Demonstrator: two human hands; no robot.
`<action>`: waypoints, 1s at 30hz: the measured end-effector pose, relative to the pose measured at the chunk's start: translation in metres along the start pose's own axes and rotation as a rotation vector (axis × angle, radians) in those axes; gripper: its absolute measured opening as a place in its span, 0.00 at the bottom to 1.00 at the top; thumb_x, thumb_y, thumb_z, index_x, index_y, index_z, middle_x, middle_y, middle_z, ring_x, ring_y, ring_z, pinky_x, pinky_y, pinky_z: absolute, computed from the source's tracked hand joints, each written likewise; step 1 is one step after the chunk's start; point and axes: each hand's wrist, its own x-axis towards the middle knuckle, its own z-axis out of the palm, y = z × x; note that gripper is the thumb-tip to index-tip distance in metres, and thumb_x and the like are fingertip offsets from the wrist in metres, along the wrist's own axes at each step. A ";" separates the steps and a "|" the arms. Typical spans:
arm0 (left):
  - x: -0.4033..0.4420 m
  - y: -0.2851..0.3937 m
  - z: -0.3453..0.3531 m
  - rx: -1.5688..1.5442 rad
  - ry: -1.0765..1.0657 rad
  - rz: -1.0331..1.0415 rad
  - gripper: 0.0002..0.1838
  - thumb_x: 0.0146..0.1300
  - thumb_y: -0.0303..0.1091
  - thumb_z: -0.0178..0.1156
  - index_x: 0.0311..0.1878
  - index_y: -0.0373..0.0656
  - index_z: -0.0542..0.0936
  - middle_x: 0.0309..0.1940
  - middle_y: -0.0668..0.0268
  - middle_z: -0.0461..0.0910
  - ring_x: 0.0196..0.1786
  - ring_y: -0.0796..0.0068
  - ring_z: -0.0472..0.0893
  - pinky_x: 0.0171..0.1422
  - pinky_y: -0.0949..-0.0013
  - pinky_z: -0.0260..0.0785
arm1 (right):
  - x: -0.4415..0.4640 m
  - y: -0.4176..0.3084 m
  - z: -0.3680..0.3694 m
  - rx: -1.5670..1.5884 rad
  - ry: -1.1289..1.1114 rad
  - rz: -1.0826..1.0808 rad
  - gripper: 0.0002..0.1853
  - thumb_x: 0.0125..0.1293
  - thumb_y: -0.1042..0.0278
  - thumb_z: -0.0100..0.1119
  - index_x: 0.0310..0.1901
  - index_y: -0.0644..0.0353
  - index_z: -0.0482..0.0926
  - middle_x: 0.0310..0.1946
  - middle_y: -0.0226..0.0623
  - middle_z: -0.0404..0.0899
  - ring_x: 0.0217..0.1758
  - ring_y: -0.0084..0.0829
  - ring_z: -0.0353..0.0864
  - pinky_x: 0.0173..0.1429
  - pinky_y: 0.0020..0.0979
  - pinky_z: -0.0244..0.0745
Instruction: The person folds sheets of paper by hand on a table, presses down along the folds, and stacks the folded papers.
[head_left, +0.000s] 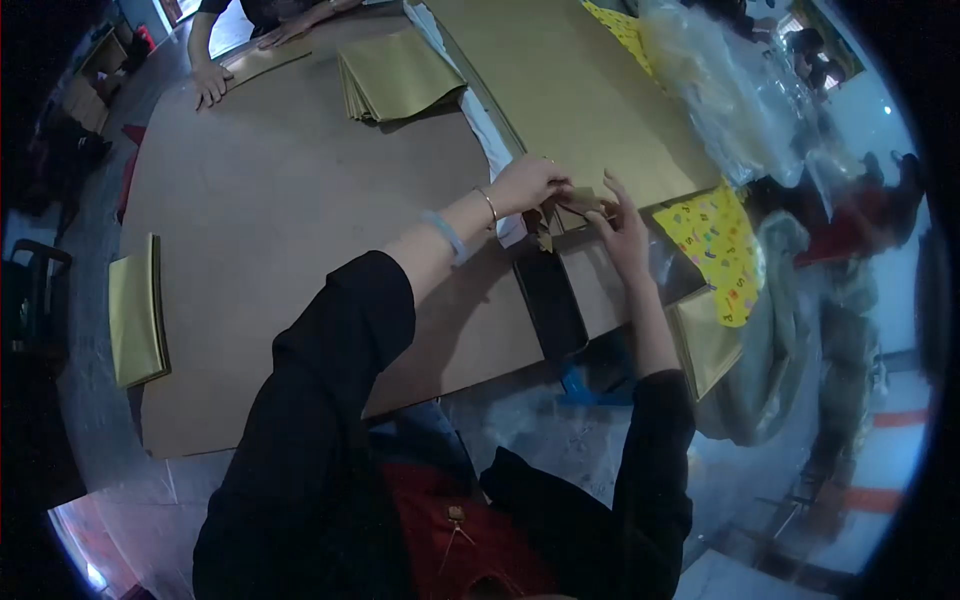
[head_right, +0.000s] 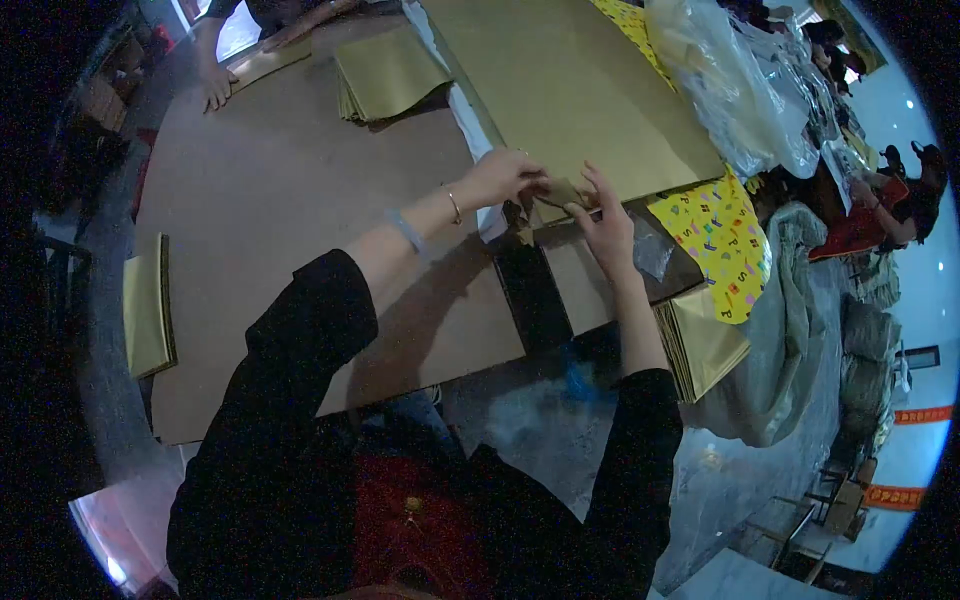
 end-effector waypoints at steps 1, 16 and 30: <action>0.002 -0.001 0.003 -0.001 0.005 -0.003 0.09 0.62 0.38 0.60 0.41 0.46 0.83 0.31 0.60 0.82 0.35 0.58 0.81 0.40 0.59 0.72 | -0.001 -0.001 0.002 0.076 0.097 -0.099 0.19 0.63 0.67 0.62 0.56 0.49 0.76 0.59 0.37 0.74 0.50 0.33 0.82 0.48 0.31 0.78; 0.002 -0.003 -0.005 0.075 -0.027 0.009 0.16 0.65 0.49 0.55 0.41 0.48 0.83 0.32 0.63 0.83 0.34 0.62 0.82 0.40 0.62 0.73 | 0.013 -0.009 -0.011 0.015 -0.144 0.246 0.10 0.56 0.70 0.65 0.39 0.64 0.82 0.62 0.32 0.73 0.41 0.25 0.82 0.46 0.26 0.75; -0.004 -0.001 0.003 0.013 0.077 0.000 0.11 0.64 0.39 0.57 0.45 0.47 0.83 0.33 0.63 0.84 0.36 0.62 0.82 0.42 0.64 0.73 | 0.009 -0.001 -0.003 0.127 -0.018 0.151 0.11 0.57 0.74 0.65 0.41 0.67 0.78 0.66 0.37 0.67 0.49 0.29 0.80 0.49 0.27 0.75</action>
